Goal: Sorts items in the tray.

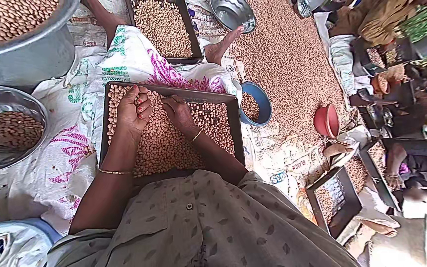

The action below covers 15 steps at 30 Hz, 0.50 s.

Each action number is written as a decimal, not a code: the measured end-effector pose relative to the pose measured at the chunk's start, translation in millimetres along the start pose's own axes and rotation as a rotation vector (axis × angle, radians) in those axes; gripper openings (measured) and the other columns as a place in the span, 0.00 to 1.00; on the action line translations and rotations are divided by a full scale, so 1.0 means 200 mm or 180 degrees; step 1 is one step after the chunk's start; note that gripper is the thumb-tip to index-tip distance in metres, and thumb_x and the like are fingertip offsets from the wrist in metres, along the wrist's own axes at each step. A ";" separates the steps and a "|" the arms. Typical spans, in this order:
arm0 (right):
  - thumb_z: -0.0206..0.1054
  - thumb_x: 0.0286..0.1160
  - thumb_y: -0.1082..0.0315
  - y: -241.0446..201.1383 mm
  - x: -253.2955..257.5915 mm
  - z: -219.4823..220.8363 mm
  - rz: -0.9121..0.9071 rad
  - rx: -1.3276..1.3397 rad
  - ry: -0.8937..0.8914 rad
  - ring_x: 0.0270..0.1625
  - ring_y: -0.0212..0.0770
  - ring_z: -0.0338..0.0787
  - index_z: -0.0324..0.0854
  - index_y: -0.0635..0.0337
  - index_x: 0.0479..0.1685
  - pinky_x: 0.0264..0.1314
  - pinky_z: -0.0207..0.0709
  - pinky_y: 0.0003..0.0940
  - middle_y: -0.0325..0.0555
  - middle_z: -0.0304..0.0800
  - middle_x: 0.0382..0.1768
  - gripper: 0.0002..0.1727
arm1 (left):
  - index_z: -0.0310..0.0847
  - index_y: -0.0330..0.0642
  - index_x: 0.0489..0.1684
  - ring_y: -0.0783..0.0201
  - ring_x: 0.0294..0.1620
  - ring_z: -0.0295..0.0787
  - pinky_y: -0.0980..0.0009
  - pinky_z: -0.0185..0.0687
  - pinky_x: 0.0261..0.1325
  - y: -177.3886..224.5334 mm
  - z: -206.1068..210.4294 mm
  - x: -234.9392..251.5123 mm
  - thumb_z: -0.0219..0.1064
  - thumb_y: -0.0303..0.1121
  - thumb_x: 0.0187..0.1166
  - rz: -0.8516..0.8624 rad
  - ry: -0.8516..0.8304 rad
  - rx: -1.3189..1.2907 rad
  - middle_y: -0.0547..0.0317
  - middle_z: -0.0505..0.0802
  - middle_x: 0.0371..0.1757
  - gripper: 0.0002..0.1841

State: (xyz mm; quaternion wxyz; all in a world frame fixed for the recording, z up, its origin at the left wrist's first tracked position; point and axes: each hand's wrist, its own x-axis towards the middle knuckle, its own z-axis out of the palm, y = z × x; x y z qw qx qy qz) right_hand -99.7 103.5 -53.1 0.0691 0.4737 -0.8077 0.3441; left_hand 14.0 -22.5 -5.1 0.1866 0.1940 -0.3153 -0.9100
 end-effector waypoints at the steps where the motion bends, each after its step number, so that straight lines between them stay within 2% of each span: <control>1: 0.68 0.78 0.73 0.01 0.00 -0.01 0.0025 0.0118 0.0055 0.55 0.57 0.94 0.92 0.67 0.47 0.60 0.86 0.49 0.62 0.94 0.50 0.09 | 0.74 0.54 0.36 0.83 0.08 0.52 0.89 0.49 0.11 -0.01 -0.01 -0.02 0.42 0.46 0.95 0.0002 -0.0086 0.0026 0.78 0.67 0.15 0.19; 4: 0.68 0.77 0.75 0.06 0.01 -0.10 0.0181 0.0459 0.0376 0.50 0.51 0.96 0.93 0.69 0.46 0.60 0.87 0.46 0.59 0.96 0.47 0.09 | 0.74 0.54 0.36 0.83 0.07 0.51 0.89 0.48 0.10 -0.01 -0.01 0.00 0.41 0.45 0.96 -0.0016 -0.0148 0.0017 0.78 0.66 0.15 0.19; 5: 0.68 0.78 0.75 0.07 0.03 -0.16 0.0333 0.0710 0.0628 0.46 0.47 0.96 0.92 0.71 0.47 0.56 0.88 0.41 0.59 0.96 0.45 0.09 | 0.75 0.52 0.35 0.83 0.07 0.53 0.89 0.49 0.10 0.01 0.01 0.03 0.39 0.42 0.96 -0.0021 -0.0090 -0.0017 0.78 0.68 0.14 0.20; 7: 0.63 0.83 0.76 0.10 0.06 -0.30 0.0805 0.1743 0.1503 0.35 0.39 0.94 0.86 0.77 0.50 0.42 0.91 0.33 0.53 0.94 0.37 0.10 | 0.76 0.51 0.35 0.84 0.07 0.53 0.89 0.50 0.09 0.02 0.02 0.05 0.39 0.39 0.96 -0.0067 -0.0081 0.0008 0.78 0.68 0.14 0.20; 8: 0.57 0.88 0.74 0.11 0.09 -0.39 0.1062 0.2358 0.2061 0.31 0.36 0.93 0.82 0.74 0.52 0.38 0.91 0.31 0.47 0.91 0.33 0.11 | 0.76 0.51 0.36 0.84 0.07 0.53 0.90 0.50 0.09 0.02 0.02 0.06 0.39 0.38 0.96 -0.0083 -0.0119 0.0037 0.78 0.68 0.14 0.20; 9: 0.50 0.94 0.67 0.12 0.11 -0.49 0.1376 0.2910 0.2546 0.31 0.35 0.92 0.77 0.68 0.55 0.38 0.90 0.30 0.43 0.89 0.32 0.13 | 0.76 0.51 0.36 0.84 0.07 0.54 0.90 0.50 0.10 0.01 0.02 0.06 0.40 0.37 0.96 -0.0084 -0.0168 0.0067 0.78 0.69 0.15 0.19; 10: 0.44 0.97 0.58 0.14 0.13 -0.58 0.1731 0.3356 0.2854 0.32 0.35 0.92 0.72 0.62 0.57 0.41 0.89 0.30 0.41 0.89 0.33 0.17 | 0.78 0.51 0.37 0.84 0.08 0.55 0.89 0.51 0.10 0.01 0.02 0.06 0.40 0.36 0.96 -0.0072 -0.0213 0.0119 0.77 0.70 0.15 0.19; 11: 0.40 0.98 0.53 0.16 0.13 -0.64 0.1983 0.3605 0.2972 0.35 0.36 0.93 0.69 0.60 0.59 0.44 0.89 0.31 0.42 0.90 0.35 0.21 | 0.78 0.51 0.38 0.84 0.09 0.56 0.89 0.51 0.11 0.00 0.02 0.06 0.41 0.34 0.95 -0.0071 -0.0236 0.0172 0.77 0.71 0.17 0.18; 12: 0.37 0.98 0.51 0.17 0.12 -0.65 0.2097 0.3582 0.2862 0.35 0.37 0.94 0.69 0.61 0.60 0.44 0.89 0.32 0.43 0.91 0.36 0.23 | 0.79 0.50 0.40 0.84 0.10 0.58 0.90 0.52 0.11 0.00 0.02 0.05 0.41 0.33 0.95 -0.0074 -0.0243 0.0209 0.77 0.73 0.18 0.18; 13: 0.36 0.98 0.54 0.17 0.09 -0.63 0.2080 0.3356 0.2492 0.35 0.37 0.94 0.71 0.64 0.62 0.44 0.89 0.32 0.44 0.92 0.37 0.24 | 0.79 0.50 0.41 0.83 0.11 0.59 0.90 0.52 0.12 0.00 0.03 0.06 0.41 0.32 0.94 -0.0068 -0.0236 0.0212 0.76 0.75 0.20 0.17; 15: 0.45 0.95 0.66 0.13 0.05 -0.53 0.1854 0.2795 0.1473 0.31 0.37 0.94 0.77 0.69 0.58 0.38 0.90 0.31 0.47 0.94 0.35 0.17 | 0.79 0.49 0.42 0.83 0.11 0.61 0.90 0.54 0.12 0.00 0.03 0.06 0.42 0.32 0.94 -0.0031 -0.0167 0.0120 0.75 0.77 0.22 0.17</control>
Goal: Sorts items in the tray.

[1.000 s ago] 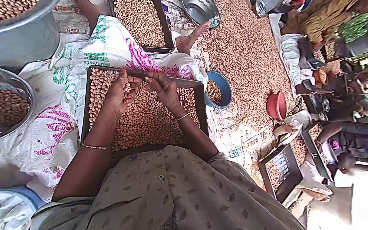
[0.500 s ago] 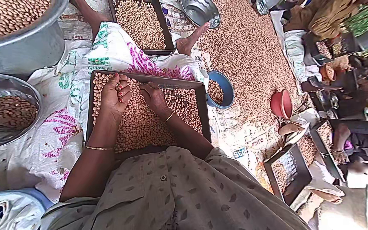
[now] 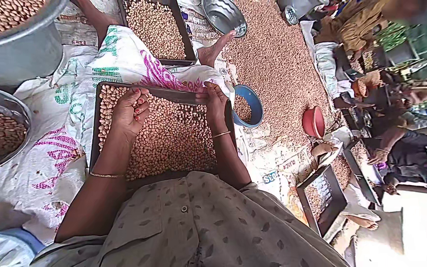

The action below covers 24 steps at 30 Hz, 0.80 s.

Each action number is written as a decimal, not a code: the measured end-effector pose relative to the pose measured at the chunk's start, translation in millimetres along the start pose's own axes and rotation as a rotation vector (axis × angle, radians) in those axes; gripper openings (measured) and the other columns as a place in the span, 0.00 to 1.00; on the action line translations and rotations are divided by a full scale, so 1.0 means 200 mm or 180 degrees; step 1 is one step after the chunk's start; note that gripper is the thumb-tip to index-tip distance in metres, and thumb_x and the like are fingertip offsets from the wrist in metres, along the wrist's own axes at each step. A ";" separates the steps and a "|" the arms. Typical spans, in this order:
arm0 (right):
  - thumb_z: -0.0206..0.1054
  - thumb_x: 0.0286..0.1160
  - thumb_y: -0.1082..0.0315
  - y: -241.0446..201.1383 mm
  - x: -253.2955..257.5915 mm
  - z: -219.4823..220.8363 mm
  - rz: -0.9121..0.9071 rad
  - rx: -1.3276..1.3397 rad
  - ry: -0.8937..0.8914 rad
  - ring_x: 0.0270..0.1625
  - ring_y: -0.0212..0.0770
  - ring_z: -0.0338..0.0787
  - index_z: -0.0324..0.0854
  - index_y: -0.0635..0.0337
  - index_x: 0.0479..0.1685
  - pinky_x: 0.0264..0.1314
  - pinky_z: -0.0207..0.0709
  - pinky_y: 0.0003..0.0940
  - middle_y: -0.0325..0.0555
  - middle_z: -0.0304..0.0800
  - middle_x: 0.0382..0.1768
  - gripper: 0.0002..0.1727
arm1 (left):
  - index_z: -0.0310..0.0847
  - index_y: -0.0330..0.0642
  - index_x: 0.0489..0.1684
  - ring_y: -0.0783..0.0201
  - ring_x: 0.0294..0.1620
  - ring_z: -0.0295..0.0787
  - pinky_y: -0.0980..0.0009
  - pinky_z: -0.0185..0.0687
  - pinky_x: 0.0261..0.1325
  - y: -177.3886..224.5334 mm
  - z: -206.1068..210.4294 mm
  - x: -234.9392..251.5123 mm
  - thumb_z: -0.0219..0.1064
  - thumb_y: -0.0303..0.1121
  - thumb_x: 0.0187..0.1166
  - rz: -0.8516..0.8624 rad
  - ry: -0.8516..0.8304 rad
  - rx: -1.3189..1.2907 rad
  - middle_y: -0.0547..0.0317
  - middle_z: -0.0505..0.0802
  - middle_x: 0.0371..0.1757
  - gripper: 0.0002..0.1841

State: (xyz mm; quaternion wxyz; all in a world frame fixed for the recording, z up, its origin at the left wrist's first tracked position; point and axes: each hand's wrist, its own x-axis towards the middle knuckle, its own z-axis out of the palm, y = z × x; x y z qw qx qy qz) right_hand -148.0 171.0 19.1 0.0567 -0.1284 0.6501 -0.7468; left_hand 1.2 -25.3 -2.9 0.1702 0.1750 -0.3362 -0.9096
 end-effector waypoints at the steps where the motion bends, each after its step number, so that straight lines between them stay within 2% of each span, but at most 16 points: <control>1: 0.50 0.92 0.70 0.05 -0.04 0.04 0.0027 -0.0364 -0.0447 0.32 0.36 0.94 0.79 0.71 0.56 0.37 0.90 0.31 0.48 0.94 0.37 0.14 | 0.79 0.50 0.43 0.83 0.12 0.62 0.90 0.55 0.12 0.00 0.00 0.00 0.41 0.32 0.94 0.0026 0.0051 -0.0057 0.75 0.78 0.23 0.17; 2: 0.53 0.90 0.73 0.10 -0.07 0.09 0.0002 -0.0690 -0.0870 0.35 0.36 0.94 0.80 0.72 0.56 0.40 0.90 0.32 0.50 0.94 0.40 0.13 | 0.79 0.49 0.43 0.83 0.12 0.63 0.89 0.55 0.12 0.00 -0.01 0.00 0.41 0.32 0.94 0.0078 0.0100 -0.0105 0.75 0.78 0.23 0.17; 4: 0.56 0.85 0.76 0.18 -0.11 0.19 -0.0311 -0.1418 -0.1537 0.46 0.42 0.94 0.84 0.73 0.60 0.50 0.90 0.38 0.58 0.93 0.49 0.15 | 0.79 0.49 0.42 0.82 0.12 0.63 0.89 0.56 0.13 0.00 -0.02 0.00 0.40 0.31 0.93 0.0211 0.0131 -0.0182 0.75 0.79 0.23 0.18; 6: 0.59 0.83 0.75 0.24 -0.14 0.28 -0.0902 -0.2317 -0.1780 0.57 0.51 0.94 0.89 0.65 0.62 0.61 0.85 0.48 0.59 0.93 0.56 0.16 | 0.79 0.51 0.42 0.83 0.12 0.61 0.90 0.54 0.13 -0.02 -0.04 -0.02 0.41 0.32 0.93 0.0330 0.0090 -0.0191 0.76 0.77 0.22 0.17; 8: 0.61 0.81 0.74 0.30 -0.17 0.35 -0.1254 -0.2984 -0.1684 0.56 0.57 0.92 0.90 0.58 0.61 0.55 0.85 0.54 0.59 0.91 0.56 0.16 | 0.78 0.53 0.44 0.82 0.12 0.58 0.89 0.52 0.13 -0.03 -0.06 -0.05 0.43 0.35 0.93 0.0363 -0.0029 -0.0096 0.76 0.74 0.23 0.15; 11: 0.62 0.83 0.71 0.35 -0.18 0.38 -0.1414 -0.3269 -0.1551 0.50 0.58 0.93 0.90 0.61 0.58 0.49 0.87 0.51 0.61 0.89 0.53 0.14 | 0.80 0.50 0.43 0.82 0.12 0.64 0.89 0.57 0.13 0.00 -0.03 0.00 0.39 0.32 0.93 0.0259 0.0066 -0.0381 0.75 0.78 0.22 0.18; 15: 0.62 0.82 0.71 0.36 -0.18 0.35 -0.1619 -0.3274 -0.1524 0.57 0.60 0.94 0.88 0.67 0.57 0.55 0.87 0.53 0.64 0.90 0.60 0.13 | 0.79 0.49 0.43 0.83 0.12 0.64 0.90 0.57 0.13 0.01 -0.01 0.01 0.38 0.32 0.93 0.0177 0.0079 -0.0368 0.75 0.79 0.22 0.19; 16: 0.61 0.82 0.73 0.35 -0.17 0.34 -0.1600 -0.3135 -0.1483 0.55 0.59 0.94 0.86 0.68 0.56 0.53 0.87 0.53 0.63 0.91 0.59 0.13 | 0.79 0.49 0.43 0.83 0.12 0.64 0.90 0.57 0.13 0.01 -0.01 0.00 0.37 0.33 0.94 0.0137 0.0065 -0.0299 0.74 0.79 0.22 0.20; 18: 0.60 0.81 0.76 0.31 -0.13 0.29 -0.1564 -0.2506 -0.1161 0.48 0.55 0.95 0.85 0.73 0.53 0.51 0.87 0.49 0.62 0.93 0.50 0.12 | 0.80 0.47 0.44 0.83 0.12 0.63 0.89 0.56 0.13 0.01 -0.01 -0.01 0.36 0.38 0.95 0.0003 0.0058 0.0016 0.73 0.81 0.24 0.22; 19: 0.61 0.81 0.76 0.28 -0.11 0.28 -0.1533 -0.2066 -0.0985 0.40 0.49 0.95 0.85 0.76 0.51 0.46 0.88 0.43 0.61 0.93 0.42 0.11 | 0.82 0.47 0.45 0.82 0.12 0.63 0.88 0.54 0.13 0.00 -0.01 -0.03 0.36 0.43 0.96 -0.0110 0.0045 0.0253 0.72 0.83 0.26 0.24; 20: 0.61 0.82 0.76 0.24 -0.10 0.27 -0.1436 -0.1620 -0.0947 0.35 0.44 0.94 0.83 0.76 0.50 0.41 0.90 0.39 0.57 0.92 0.37 0.10 | 0.83 0.49 0.46 0.81 0.12 0.61 0.87 0.53 0.13 0.00 -0.01 -0.04 0.35 0.49 0.96 -0.0254 -0.0003 0.0507 0.72 0.84 0.28 0.27; 21: 0.61 0.82 0.77 0.18 -0.11 0.27 -0.1379 -0.1260 -0.1024 0.33 0.41 0.94 0.82 0.76 0.50 0.40 0.91 0.37 0.56 0.92 0.36 0.09 | 0.84 0.49 0.46 0.80 0.12 0.62 0.85 0.53 0.13 0.00 0.00 -0.03 0.34 0.53 0.95 -0.0384 -0.0026 0.0723 0.71 0.86 0.29 0.30; 22: 0.62 0.81 0.78 0.13 -0.14 0.29 -0.1424 -0.1061 -0.1168 0.35 0.41 0.94 0.83 0.78 0.53 0.42 0.92 0.37 0.57 0.92 0.38 0.10 | 0.84 0.49 0.45 0.80 0.12 0.63 0.85 0.53 0.13 0.00 0.02 -0.02 0.33 0.55 0.95 -0.0517 -0.0054 0.0854 0.70 0.87 0.28 0.32; 24: 0.63 0.79 0.79 0.07 -0.20 0.34 -0.1715 -0.1210 -0.1255 0.44 0.44 0.96 0.84 0.79 0.59 0.52 0.91 0.39 0.61 0.94 0.47 0.15 | 0.82 0.50 0.44 0.79 0.14 0.66 0.85 0.56 0.14 0.00 0.05 -0.03 0.30 0.57 0.94 -0.0772 -0.0048 0.0875 0.70 0.87 0.28 0.32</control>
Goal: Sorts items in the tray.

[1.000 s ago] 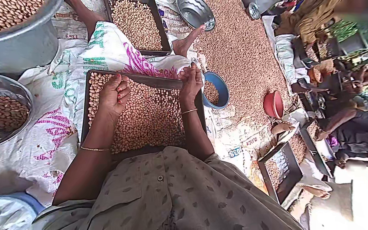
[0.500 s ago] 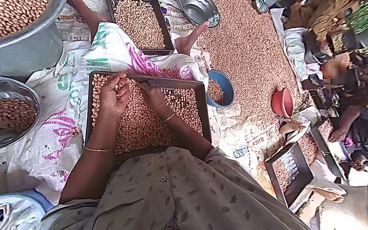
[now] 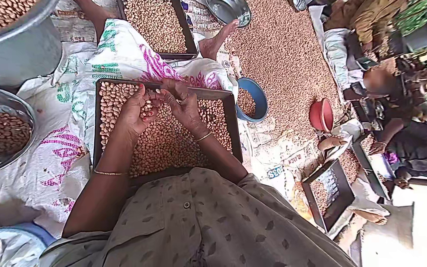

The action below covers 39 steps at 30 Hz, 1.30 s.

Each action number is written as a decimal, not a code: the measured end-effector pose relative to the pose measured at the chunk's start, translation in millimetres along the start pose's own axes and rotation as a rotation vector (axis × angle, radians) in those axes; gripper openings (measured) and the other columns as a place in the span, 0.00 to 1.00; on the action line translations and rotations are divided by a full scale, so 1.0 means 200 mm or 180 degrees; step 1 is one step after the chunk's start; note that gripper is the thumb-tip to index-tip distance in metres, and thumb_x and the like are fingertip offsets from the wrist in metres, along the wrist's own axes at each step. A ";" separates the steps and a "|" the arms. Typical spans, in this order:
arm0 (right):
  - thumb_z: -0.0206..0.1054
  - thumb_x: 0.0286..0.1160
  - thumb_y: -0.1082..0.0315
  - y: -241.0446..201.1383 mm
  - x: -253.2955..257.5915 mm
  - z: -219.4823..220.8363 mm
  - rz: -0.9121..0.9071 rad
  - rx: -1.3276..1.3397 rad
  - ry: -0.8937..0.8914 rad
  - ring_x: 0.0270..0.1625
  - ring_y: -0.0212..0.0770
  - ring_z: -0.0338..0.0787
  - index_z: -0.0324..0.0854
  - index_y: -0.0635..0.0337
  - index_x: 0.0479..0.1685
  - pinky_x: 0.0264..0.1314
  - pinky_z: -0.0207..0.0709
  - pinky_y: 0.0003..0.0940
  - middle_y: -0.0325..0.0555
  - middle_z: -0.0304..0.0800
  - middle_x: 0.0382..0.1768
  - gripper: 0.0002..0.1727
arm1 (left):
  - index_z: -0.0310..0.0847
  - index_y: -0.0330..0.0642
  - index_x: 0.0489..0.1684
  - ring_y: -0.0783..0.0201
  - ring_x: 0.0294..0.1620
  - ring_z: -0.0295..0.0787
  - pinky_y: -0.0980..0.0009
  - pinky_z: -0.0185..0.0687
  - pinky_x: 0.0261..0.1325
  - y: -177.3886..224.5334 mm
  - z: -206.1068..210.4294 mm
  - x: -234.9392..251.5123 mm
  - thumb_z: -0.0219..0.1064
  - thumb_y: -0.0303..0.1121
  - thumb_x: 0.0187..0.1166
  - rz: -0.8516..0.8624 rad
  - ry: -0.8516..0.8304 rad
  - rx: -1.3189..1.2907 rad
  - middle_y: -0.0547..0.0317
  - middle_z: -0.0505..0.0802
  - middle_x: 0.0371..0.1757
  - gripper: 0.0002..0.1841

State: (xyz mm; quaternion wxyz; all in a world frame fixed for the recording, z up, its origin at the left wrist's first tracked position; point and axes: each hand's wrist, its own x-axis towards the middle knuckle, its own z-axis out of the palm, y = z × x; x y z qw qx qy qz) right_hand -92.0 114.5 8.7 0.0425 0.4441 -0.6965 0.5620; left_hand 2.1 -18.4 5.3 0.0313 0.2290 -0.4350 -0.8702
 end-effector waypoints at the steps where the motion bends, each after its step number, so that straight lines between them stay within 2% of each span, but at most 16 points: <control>1: 0.62 0.79 0.77 -0.01 -0.01 0.03 -0.0080 -0.0231 0.0103 0.46 0.45 0.95 0.84 0.77 0.59 0.53 0.90 0.39 0.61 0.94 0.48 0.15 | 0.81 0.50 0.44 0.79 0.14 0.67 0.85 0.58 0.15 0.01 0.00 0.00 0.31 0.56 0.95 -0.0053 0.0011 -0.0116 0.69 0.87 0.28 0.31; 4: 0.61 0.79 0.76 0.04 -0.06 0.12 -0.0157 -0.0682 0.0400 0.48 0.49 0.95 0.87 0.75 0.54 0.53 0.89 0.41 0.62 0.93 0.48 0.13 | 0.82 0.49 0.42 0.81 0.12 0.63 0.88 0.56 0.13 -0.04 -0.05 -0.02 0.39 0.47 0.95 0.0236 -0.0023 -0.0656 0.73 0.81 0.25 0.24; 6: 0.63 0.78 0.74 0.05 -0.13 0.15 -0.0378 -0.1105 -0.0099 0.58 0.54 0.93 0.87 0.72 0.55 0.62 0.86 0.45 0.60 0.93 0.54 0.14 | 0.79 0.53 0.42 0.84 0.12 0.60 0.90 0.53 0.14 -0.06 -0.09 -0.03 0.42 0.44 0.95 0.0510 -0.0032 -0.0891 0.77 0.76 0.23 0.19; 8: 0.65 0.80 0.66 0.08 -0.21 0.17 -0.0548 -0.1720 -0.0931 0.77 0.58 0.83 0.86 0.65 0.66 0.79 0.71 0.56 0.57 0.88 0.70 0.20 | 0.77 0.53 0.42 0.84 0.11 0.58 0.91 0.53 0.14 -0.06 -0.09 -0.04 0.40 0.43 0.95 0.0668 -0.0002 -0.1032 0.78 0.74 0.22 0.18; 10: 0.62 0.85 0.60 0.17 -0.27 0.15 -0.0563 -0.2275 -0.1354 0.85 0.60 0.73 0.85 0.56 0.72 0.86 0.58 0.66 0.54 0.80 0.79 0.21 | 0.77 0.53 0.42 0.83 0.11 0.57 0.90 0.53 0.14 -0.06 -0.08 -0.05 0.40 0.42 0.95 0.0747 -0.0008 -0.1057 0.78 0.74 0.22 0.18; 12: 0.60 0.84 0.64 0.25 -0.27 0.07 -0.0575 -0.2622 -0.1271 0.80 0.63 0.78 0.88 0.56 0.63 0.79 0.65 0.69 0.56 0.84 0.75 0.17 | 0.77 0.52 0.41 0.84 0.10 0.56 0.91 0.52 0.13 -0.06 -0.09 -0.05 0.41 0.42 0.95 0.0800 -0.0058 -0.1054 0.78 0.72 0.20 0.18; 14: 0.61 0.83 0.68 0.31 -0.26 -0.05 -0.0495 -0.2986 -0.1044 0.66 0.64 0.87 0.90 0.58 0.57 0.59 0.80 0.60 0.59 0.89 0.65 0.14 | 0.77 0.52 0.41 0.84 0.09 0.56 0.91 0.52 0.12 -0.05 -0.08 -0.05 0.42 0.42 0.96 0.0780 0.0004 -0.1050 0.79 0.70 0.18 0.18; 16: 0.63 0.81 0.70 0.28 -0.26 -0.20 0.0038 -0.3118 -0.1123 0.57 0.64 0.92 0.89 0.64 0.58 0.46 0.87 0.55 0.63 0.91 0.56 0.14 | 0.78 0.51 0.39 0.84 0.08 0.57 0.90 0.52 0.11 -0.01 -0.06 -0.01 0.40 0.40 0.96 0.0751 0.0131 -0.1097 0.78 0.71 0.16 0.19; 19: 0.63 0.80 0.73 0.15 -0.23 -0.42 0.1320 -0.2227 -0.1603 0.56 0.63 0.93 0.85 0.67 0.64 0.59 0.84 0.60 0.64 0.92 0.55 0.17 | 0.78 0.51 0.39 0.84 0.08 0.57 0.90 0.54 0.11 0.01 -0.06 0.01 0.39 0.38 0.96 0.0764 0.0059 -0.1064 0.78 0.72 0.16 0.20; 22: 0.66 0.80 0.71 0.08 -0.24 -0.59 0.1383 -0.1368 -0.1284 0.41 0.45 0.94 0.87 0.66 0.56 0.49 0.87 0.44 0.55 0.94 0.49 0.12 | 0.79 0.51 0.40 0.84 0.09 0.57 0.90 0.53 0.11 0.00 -0.07 0.02 0.40 0.37 0.96 0.0769 -0.0032 -0.0990 0.78 0.72 0.17 0.19; 23: 0.66 0.80 0.71 0.07 -0.23 -0.63 0.1340 -0.1378 -0.1046 0.41 0.43 0.93 0.87 0.66 0.56 0.49 0.88 0.42 0.55 0.93 0.50 0.12 | 0.79 0.50 0.40 0.84 0.09 0.58 0.90 0.53 0.11 0.00 -0.07 0.02 0.41 0.36 0.96 0.0768 -0.0036 -0.0980 0.77 0.73 0.17 0.19; 28: 0.64 0.79 0.73 0.10 -0.15 -0.64 0.1185 -0.1985 -0.0348 0.56 0.53 0.92 0.90 0.66 0.53 0.62 0.84 0.50 0.60 0.91 0.57 0.12 | 0.80 0.49 0.44 0.84 0.12 0.63 0.91 0.56 0.12 -0.02 -0.07 0.03 0.41 0.30 0.93 0.0801 -0.0103 -0.0780 0.75 0.81 0.26 0.17; 32: 0.58 0.86 0.75 0.12 -0.16 -0.52 0.2023 -0.0116 -0.0705 0.37 0.39 0.94 0.82 0.71 0.58 0.37 0.89 0.35 0.53 0.93 0.45 0.12 | 0.81 0.49 0.45 0.84 0.13 0.64 0.91 0.56 0.13 -0.02 -0.07 0.02 0.41 0.27 0.91 0.0810 -0.0097 -0.0649 0.74 0.83 0.29 0.18; 34: 0.54 0.89 0.74 0.18 -0.20 -0.50 0.2526 0.0463 -0.0900 0.35 0.38 0.94 0.79 0.72 0.63 0.37 0.90 0.34 0.53 0.93 0.43 0.14 | 0.79 0.51 0.45 0.84 0.14 0.62 0.91 0.54 0.14 -0.03 -0.06 -0.01 0.42 0.29 0.91 0.0795 -0.0075 -0.0626 0.75 0.82 0.30 0.16; 37: 0.57 0.89 0.72 0.28 -0.24 -0.54 0.2591 0.0013 -0.0333 0.30 0.35 0.92 0.81 0.71 0.57 0.33 0.88 0.31 0.50 0.94 0.37 0.12 | 0.81 0.50 0.42 0.84 0.13 0.64 0.91 0.56 0.13 -0.01 -0.07 0.02 0.41 0.29 0.92 0.0767 -0.0104 -0.0768 0.75 0.82 0.27 0.18; 39: 0.59 0.85 0.73 0.33 -0.25 -0.61 0.2268 -0.0442 0.0099 0.32 0.38 0.92 0.84 0.71 0.53 0.38 0.89 0.36 0.52 0.93 0.39 0.11 | 0.81 0.51 0.41 0.84 0.12 0.61 0.90 0.54 0.13 -0.01 -0.07 0.02 0.40 0.30 0.92 0.0763 -0.0111 -0.0796 0.77 0.78 0.22 0.19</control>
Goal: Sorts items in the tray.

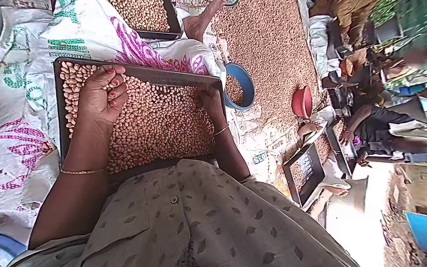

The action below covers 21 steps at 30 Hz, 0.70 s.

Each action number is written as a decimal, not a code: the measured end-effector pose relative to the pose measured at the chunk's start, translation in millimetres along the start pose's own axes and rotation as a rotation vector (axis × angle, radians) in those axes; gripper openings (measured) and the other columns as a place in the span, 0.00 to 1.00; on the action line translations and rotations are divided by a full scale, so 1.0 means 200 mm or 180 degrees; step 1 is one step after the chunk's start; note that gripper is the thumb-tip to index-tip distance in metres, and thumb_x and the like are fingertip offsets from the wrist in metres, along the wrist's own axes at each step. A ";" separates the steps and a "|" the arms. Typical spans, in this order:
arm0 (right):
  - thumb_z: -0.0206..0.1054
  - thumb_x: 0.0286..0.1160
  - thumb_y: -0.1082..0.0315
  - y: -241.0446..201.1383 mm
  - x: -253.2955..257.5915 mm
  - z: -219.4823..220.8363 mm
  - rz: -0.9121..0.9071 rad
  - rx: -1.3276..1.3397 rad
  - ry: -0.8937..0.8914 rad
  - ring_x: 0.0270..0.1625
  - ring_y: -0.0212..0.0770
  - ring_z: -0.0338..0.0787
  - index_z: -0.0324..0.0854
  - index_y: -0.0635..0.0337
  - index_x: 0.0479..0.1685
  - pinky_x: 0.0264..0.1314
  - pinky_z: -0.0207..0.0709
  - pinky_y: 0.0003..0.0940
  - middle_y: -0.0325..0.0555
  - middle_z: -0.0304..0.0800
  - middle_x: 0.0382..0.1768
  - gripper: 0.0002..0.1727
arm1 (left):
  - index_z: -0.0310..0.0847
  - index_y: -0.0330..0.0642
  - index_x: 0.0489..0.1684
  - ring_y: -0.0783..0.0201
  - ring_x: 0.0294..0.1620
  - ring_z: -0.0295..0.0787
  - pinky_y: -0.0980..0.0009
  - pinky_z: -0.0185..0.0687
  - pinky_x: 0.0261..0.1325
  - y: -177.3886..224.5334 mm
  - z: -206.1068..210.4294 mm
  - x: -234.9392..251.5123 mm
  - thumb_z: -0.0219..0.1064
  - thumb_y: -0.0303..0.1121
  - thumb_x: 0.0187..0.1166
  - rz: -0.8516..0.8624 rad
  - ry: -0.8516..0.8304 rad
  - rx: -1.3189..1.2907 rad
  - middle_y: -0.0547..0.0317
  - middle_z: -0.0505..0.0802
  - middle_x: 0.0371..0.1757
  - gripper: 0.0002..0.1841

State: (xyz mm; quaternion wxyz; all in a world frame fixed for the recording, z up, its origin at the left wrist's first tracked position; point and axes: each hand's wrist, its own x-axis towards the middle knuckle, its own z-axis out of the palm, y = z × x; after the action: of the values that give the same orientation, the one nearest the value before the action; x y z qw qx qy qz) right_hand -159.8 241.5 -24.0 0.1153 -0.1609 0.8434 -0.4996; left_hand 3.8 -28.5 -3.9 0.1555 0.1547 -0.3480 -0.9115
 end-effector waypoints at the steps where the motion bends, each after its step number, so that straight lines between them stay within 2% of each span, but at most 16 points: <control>1: 0.60 0.84 0.74 0.01 0.01 -0.02 -0.0110 0.0016 0.0204 0.35 0.38 0.92 0.85 0.71 0.53 0.41 0.90 0.37 0.53 0.93 0.41 0.11 | 0.81 0.51 0.41 0.84 0.12 0.61 0.90 0.54 0.13 0.00 0.00 0.00 0.40 0.30 0.93 -0.0006 -0.0003 -0.0017 0.77 0.76 0.21 0.19; 3: 0.60 0.83 0.77 -0.01 0.00 -0.04 -0.0190 0.0306 0.0393 0.36 0.37 0.93 0.84 0.72 0.52 0.41 0.91 0.35 0.53 0.92 0.42 0.10 | 0.80 0.50 0.42 0.84 0.11 0.60 0.90 0.53 0.12 0.00 0.00 0.00 0.40 0.30 0.93 -0.0024 0.0004 -0.0053 0.77 0.75 0.20 0.19; 6: 0.57 0.86 0.76 -0.11 -0.09 0.04 -0.0304 0.0547 0.0159 0.37 0.37 0.95 0.81 0.71 0.55 0.38 0.90 0.33 0.53 0.93 0.45 0.10 | 0.80 0.51 0.42 0.84 0.11 0.59 0.90 0.53 0.12 0.00 0.00 0.00 0.40 0.31 0.93 -0.0008 0.0055 -0.0006 0.78 0.74 0.19 0.18; 7: 0.57 0.86 0.75 -0.14 -0.13 0.10 -0.0565 0.0360 0.0042 0.41 0.39 0.95 0.82 0.73 0.56 0.42 0.90 0.34 0.55 0.93 0.47 0.12 | 0.80 0.52 0.42 0.84 0.11 0.59 0.90 0.52 0.13 0.00 0.00 0.00 0.40 0.32 0.94 0.0004 0.0062 0.0041 0.78 0.73 0.19 0.18; 9: 0.61 0.83 0.74 -0.17 -0.23 0.25 -0.1371 -0.0403 -0.0234 0.56 0.48 0.94 0.85 0.74 0.59 0.59 0.88 0.41 0.61 0.92 0.56 0.14 | 0.80 0.52 0.42 0.84 0.11 0.60 0.90 0.53 0.13 0.00 0.00 0.00 0.40 0.33 0.94 0.0053 0.0045 0.0032 0.78 0.74 0.19 0.18; 11: 0.63 0.82 0.72 -0.17 -0.33 0.40 -0.2193 -0.1337 -0.0754 0.71 0.56 0.87 0.86 0.69 0.65 0.77 0.77 0.49 0.61 0.88 0.66 0.17 | 0.80 0.53 0.43 0.84 0.12 0.61 0.91 0.54 0.14 -0.01 -0.02 0.00 0.40 0.34 0.94 0.0143 0.0006 0.0019 0.79 0.74 0.19 0.18; 13: 0.62 0.82 0.69 -0.11 -0.36 0.50 -0.2854 -0.2168 -0.1045 0.80 0.59 0.79 0.87 0.58 0.67 0.84 0.65 0.62 0.57 0.84 0.74 0.18 | 0.78 0.53 0.44 0.84 0.13 0.59 0.91 0.53 0.15 -0.02 -0.02 -0.04 0.41 0.34 0.94 0.0253 -0.0016 0.0043 0.79 0.72 0.20 0.16; 14: 0.61 0.82 0.70 -0.08 -0.35 0.51 -0.2978 -0.2372 -0.1099 0.83 0.59 0.76 0.87 0.56 0.68 0.86 0.59 0.67 0.55 0.83 0.76 0.19 | 0.78 0.53 0.44 0.84 0.13 0.59 0.90 0.53 0.15 -0.02 -0.03 -0.04 0.41 0.34 0.94 0.0303 -0.0014 0.0023 0.79 0.72 0.21 0.16; 15: 0.60 0.82 0.72 -0.06 -0.33 0.49 -0.2952 -0.2489 -0.1109 0.84 0.60 0.75 0.87 0.56 0.66 0.86 0.57 0.69 0.55 0.83 0.77 0.18 | 0.79 0.52 0.44 0.83 0.12 0.61 0.90 0.54 0.15 -0.02 -0.04 -0.01 0.40 0.33 0.94 0.0335 0.0003 -0.0064 0.79 0.74 0.20 0.18; 16: 0.60 0.80 0.74 -0.05 -0.29 0.46 -0.2845 -0.2587 -0.1016 0.83 0.61 0.76 0.88 0.59 0.63 0.85 0.59 0.69 0.56 0.84 0.75 0.17 | 0.80 0.53 0.44 0.83 0.12 0.62 0.90 0.55 0.14 -0.01 -0.04 0.01 0.39 0.33 0.94 0.0361 0.0001 -0.0122 0.79 0.75 0.20 0.19; 18: 0.60 0.78 0.76 -0.03 -0.21 0.37 -0.2450 -0.2867 -0.0664 0.78 0.62 0.80 0.88 0.62 0.59 0.77 0.69 0.65 0.59 0.86 0.72 0.16 | 0.79 0.53 0.44 0.83 0.12 0.61 0.90 0.55 0.14 -0.01 -0.04 0.00 0.38 0.34 0.94 0.0376 -0.0007 -0.0186 0.78 0.74 0.20 0.19; 19: 0.60 0.77 0.76 -0.01 -0.17 0.31 -0.2278 -0.2997 -0.0424 0.75 0.63 0.83 0.88 0.62 0.58 0.69 0.74 0.62 0.59 0.86 0.70 0.16 | 0.78 0.53 0.45 0.83 0.12 0.59 0.90 0.54 0.14 -0.01 -0.04 -0.01 0.38 0.34 0.95 0.0379 -0.0034 -0.0169 0.78 0.73 0.21 0.18; 20: 0.60 0.76 0.75 0.01 -0.13 0.26 -0.2064 -0.3112 -0.0220 0.71 0.64 0.84 0.88 0.62 0.59 0.64 0.77 0.61 0.60 0.86 0.70 0.17 | 0.79 0.52 0.45 0.83 0.12 0.61 0.90 0.55 0.14 -0.01 -0.04 0.00 0.38 0.34 0.95 0.0377 -0.0025 -0.0251 0.78 0.74 0.21 0.19; 21: 0.60 0.78 0.75 0.01 -0.11 0.21 -0.1727 -0.3239 -0.0124 0.71 0.66 0.83 0.87 0.62 0.63 0.62 0.77 0.62 0.62 0.84 0.72 0.18 | 0.80 0.51 0.45 0.83 0.12 0.62 0.90 0.56 0.13 0.00 -0.04 0.01 0.38 0.33 0.94 0.0373 -0.0019 -0.0316 0.77 0.76 0.21 0.20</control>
State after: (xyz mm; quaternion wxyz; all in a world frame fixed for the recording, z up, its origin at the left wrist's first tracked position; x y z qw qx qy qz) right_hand -124.3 217.1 -46.1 -0.0934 -0.4158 0.9038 -0.0396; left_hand 5.2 -34.3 -11.0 0.2150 0.1235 -0.3114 -0.9174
